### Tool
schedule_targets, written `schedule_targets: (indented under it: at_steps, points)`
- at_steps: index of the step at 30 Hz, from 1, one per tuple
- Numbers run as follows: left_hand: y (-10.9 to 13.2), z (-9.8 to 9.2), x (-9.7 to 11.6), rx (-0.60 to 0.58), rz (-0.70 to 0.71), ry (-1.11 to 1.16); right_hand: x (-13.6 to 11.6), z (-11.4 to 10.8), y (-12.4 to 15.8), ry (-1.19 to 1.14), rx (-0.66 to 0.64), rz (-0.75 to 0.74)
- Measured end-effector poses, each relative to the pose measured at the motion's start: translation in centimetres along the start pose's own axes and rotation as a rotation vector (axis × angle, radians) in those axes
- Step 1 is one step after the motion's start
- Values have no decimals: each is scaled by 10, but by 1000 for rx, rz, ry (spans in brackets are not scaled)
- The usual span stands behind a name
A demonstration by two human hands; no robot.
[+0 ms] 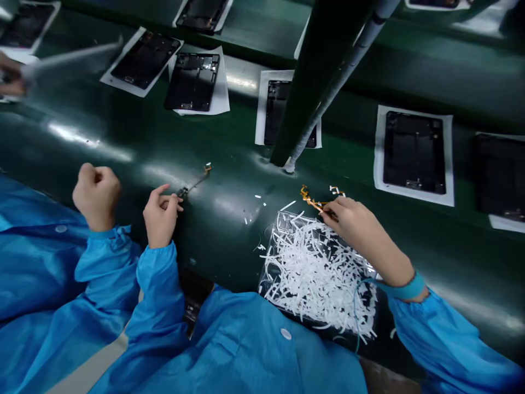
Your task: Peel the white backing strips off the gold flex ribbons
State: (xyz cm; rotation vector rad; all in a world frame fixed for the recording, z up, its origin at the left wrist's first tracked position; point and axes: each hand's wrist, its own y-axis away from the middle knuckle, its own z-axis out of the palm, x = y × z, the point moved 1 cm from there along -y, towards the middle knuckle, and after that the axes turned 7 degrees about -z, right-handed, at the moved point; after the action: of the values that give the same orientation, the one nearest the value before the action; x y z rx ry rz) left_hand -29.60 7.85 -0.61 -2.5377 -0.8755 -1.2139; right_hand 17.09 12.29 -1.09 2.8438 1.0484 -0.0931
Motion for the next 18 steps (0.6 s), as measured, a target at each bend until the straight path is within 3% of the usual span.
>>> schedule_targets:
  at_steps: [3,5,6,8,11,14,18]
  points:
    - [33,14,0,151,54,-162,-1,-7,3,26,21,-11]
    - [49,22,12,157,104,-185,-3,-16,9,33,93,33]
    - [58,28,21,104,119,-142,-4,-20,12,18,136,72]
    - [77,47,43,-114,159,20,-6,-23,16,-40,193,148]
    - [108,85,77,-406,324,126,-9,-20,15,-103,160,166]
    - [132,115,99,-561,464,122,-13,-10,5,-43,54,144]
    - [144,125,107,-658,525,108,-16,1,-13,47,-15,130]
